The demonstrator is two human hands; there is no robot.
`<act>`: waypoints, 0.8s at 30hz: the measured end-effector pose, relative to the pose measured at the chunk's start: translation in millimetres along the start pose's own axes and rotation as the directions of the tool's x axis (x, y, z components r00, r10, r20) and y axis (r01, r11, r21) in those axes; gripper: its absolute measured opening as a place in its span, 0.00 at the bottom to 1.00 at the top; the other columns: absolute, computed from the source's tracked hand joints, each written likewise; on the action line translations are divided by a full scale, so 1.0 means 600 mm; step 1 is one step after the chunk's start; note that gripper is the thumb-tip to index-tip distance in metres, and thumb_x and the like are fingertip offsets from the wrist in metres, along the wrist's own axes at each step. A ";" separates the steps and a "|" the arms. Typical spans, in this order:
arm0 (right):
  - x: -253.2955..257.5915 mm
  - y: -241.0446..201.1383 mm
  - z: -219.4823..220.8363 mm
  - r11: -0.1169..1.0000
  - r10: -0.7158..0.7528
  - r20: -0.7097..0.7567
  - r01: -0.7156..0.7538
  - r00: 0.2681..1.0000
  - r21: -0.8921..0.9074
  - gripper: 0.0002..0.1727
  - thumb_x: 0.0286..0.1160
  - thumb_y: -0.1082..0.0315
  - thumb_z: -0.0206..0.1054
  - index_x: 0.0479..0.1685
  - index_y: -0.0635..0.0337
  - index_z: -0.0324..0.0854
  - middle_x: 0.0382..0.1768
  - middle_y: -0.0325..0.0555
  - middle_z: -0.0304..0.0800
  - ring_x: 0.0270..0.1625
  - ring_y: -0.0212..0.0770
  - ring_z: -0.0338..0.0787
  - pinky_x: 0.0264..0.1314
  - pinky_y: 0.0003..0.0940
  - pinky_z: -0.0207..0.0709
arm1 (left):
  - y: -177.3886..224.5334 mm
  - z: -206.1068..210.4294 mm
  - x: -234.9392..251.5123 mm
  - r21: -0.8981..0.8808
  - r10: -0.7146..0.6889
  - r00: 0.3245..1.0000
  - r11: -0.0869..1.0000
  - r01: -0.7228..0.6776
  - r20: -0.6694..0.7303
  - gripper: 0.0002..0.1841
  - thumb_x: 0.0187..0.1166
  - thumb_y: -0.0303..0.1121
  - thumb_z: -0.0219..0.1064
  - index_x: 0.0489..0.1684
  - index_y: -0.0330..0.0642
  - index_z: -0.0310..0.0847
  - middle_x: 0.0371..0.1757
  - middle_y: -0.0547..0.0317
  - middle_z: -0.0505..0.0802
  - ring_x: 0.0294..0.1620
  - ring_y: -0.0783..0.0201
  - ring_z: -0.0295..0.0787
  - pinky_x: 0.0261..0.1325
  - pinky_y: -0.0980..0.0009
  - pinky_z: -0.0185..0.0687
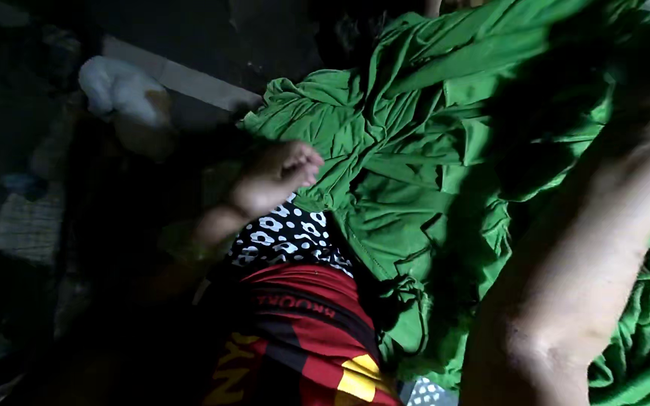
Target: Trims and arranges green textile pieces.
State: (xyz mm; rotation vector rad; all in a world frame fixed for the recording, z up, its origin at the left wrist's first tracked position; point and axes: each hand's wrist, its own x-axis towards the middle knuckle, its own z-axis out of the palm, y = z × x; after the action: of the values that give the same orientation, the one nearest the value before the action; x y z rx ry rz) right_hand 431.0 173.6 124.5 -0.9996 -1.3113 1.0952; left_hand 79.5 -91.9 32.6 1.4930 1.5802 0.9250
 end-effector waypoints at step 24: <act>-0.261 0.154 0.291 0.791 0.381 0.540 0.037 0.751 -0.610 0.16 0.81 0.69 0.68 0.59 0.72 0.81 0.50 0.61 0.89 0.54 0.53 0.89 0.62 0.53 0.80 | -0.049 0.007 0.066 0.016 -0.118 0.986 0.993 0.121 -0.121 0.21 0.85 0.29 0.64 0.75 0.35 0.74 0.52 0.49 0.92 0.50 0.64 0.88 0.59 0.64 0.83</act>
State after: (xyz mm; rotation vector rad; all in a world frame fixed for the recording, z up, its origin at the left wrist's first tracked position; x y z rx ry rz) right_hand 259.1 32.0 5.7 -1.2806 -2.2678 1.2687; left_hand 69.2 -53.8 2.6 1.3636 1.7523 0.9460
